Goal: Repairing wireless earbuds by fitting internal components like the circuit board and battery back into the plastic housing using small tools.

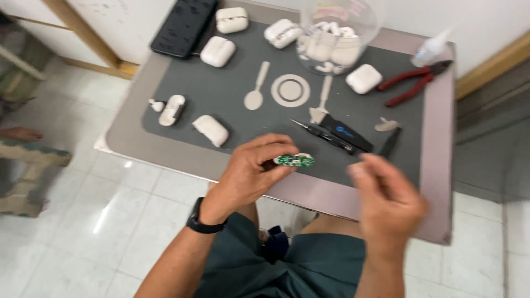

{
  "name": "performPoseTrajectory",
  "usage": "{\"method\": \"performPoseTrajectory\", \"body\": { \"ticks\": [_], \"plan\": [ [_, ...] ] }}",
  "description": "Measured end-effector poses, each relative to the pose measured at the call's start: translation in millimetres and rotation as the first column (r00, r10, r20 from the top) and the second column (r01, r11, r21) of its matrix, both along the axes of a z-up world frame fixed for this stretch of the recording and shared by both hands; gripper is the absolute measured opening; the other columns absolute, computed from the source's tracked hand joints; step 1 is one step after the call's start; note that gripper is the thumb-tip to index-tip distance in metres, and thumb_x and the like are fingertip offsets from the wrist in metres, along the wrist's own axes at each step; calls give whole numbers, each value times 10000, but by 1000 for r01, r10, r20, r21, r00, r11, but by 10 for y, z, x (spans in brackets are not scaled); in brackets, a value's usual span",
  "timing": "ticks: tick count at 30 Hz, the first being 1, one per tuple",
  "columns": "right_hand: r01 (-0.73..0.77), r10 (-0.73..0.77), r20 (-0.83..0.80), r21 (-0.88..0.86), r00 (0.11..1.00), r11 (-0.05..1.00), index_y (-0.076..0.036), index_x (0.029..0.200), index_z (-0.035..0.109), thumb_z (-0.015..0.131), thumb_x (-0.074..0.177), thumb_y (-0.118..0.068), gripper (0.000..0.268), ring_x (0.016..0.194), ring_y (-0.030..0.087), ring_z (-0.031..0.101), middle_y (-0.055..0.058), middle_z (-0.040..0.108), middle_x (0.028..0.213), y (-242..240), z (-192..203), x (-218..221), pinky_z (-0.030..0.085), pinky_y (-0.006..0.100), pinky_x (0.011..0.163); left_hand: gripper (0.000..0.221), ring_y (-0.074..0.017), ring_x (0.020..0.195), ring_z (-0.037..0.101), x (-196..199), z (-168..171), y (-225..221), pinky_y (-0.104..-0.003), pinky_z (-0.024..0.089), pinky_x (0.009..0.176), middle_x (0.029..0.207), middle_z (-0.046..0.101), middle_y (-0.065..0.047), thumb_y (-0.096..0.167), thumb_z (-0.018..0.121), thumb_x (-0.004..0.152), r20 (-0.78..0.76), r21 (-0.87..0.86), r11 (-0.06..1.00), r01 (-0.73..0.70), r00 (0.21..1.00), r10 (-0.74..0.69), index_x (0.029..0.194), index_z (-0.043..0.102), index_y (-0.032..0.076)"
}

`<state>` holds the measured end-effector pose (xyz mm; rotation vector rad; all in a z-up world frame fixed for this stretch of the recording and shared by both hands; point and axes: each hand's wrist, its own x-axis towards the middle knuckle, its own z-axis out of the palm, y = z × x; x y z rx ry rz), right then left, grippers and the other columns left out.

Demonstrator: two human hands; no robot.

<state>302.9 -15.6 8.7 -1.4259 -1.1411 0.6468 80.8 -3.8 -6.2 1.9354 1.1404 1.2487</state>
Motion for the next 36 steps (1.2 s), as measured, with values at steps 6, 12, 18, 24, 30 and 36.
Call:
{"method": "performPoseTrajectory", "body": {
  "ticks": [6, 12, 18, 24, 30, 36],
  "plan": [
    [-75, -1, 490, 135, 871, 988, 55, 1205, 758, 777, 1009, 74, 198, 976, 171, 692, 112, 747, 1071, 96, 352, 580, 568, 315, 898, 228, -183, 790, 564, 124, -66, 45, -328, 453, 769, 980, 687, -1, 147, 794, 899, -205, 56, 996, -71, 975, 81, 1123, 763, 116],
    [-409, 233, 769, 40, 595, 912, -5, 1149, 787, 843, 876, -16, 279, 891, 190, 678, 127, 756, 1107, 290, 535, 520, 542, 294, 586, 278, -247, 831, 615, 174, -141, 13, -371, 501, 835, 1080, 740, -58, 128, 812, 907, -259, 232, 953, -194, 932, 252, 1167, 729, 76],
    [-201, 429, 878, -391, 213, 898, -177, 1113, 762, 724, 926, -446, 330, 944, 313, 691, 20, 692, 1000, 777, -57, 329, 551, 513, 706, 343, -276, 851, 557, 161, -182, -2, -384, 518, 771, 1097, 711, -46, 186, 830, 898, -307, 233, 946, -226, 906, 292, 1203, 722, 73],
    [-307, 444, 813, -343, 376, 888, -122, 841, 739, 753, 872, -269, 150, 735, 230, 641, 0, 723, 835, 783, 124, 335, 477, 405, 716, 280, -264, 813, 535, 135, -150, 1, -375, 495, 793, 1091, 704, -69, 150, 816, 909, -286, 210, 960, -187, 927, 243, 1161, 732, 63],
    [-310, 322, 761, -167, 563, 936, 7, 1007, 745, 780, 1051, 11, 57, 663, 138, 572, 68, 634, 753, 298, 1046, 221, 476, 292, 641, 267, -238, 793, 501, 119, -148, 12, -354, 471, 732, 1054, 706, -42, 121, 835, 896, -278, 208, 966, -157, 937, 212, 1140, 730, 89],
    [-341, 345, 791, -185, 505, 922, -99, 953, 763, 723, 899, -30, 97, 587, 118, 519, -14, 670, 745, 340, 831, 163, 419, 267, 645, 228, -236, 772, 482, 124, -167, 20, -349, 471, 715, 1029, 697, -18, 112, 826, 904, -280, 226, 961, -160, 934, 221, 1109, 726, 115]
  ]
}}
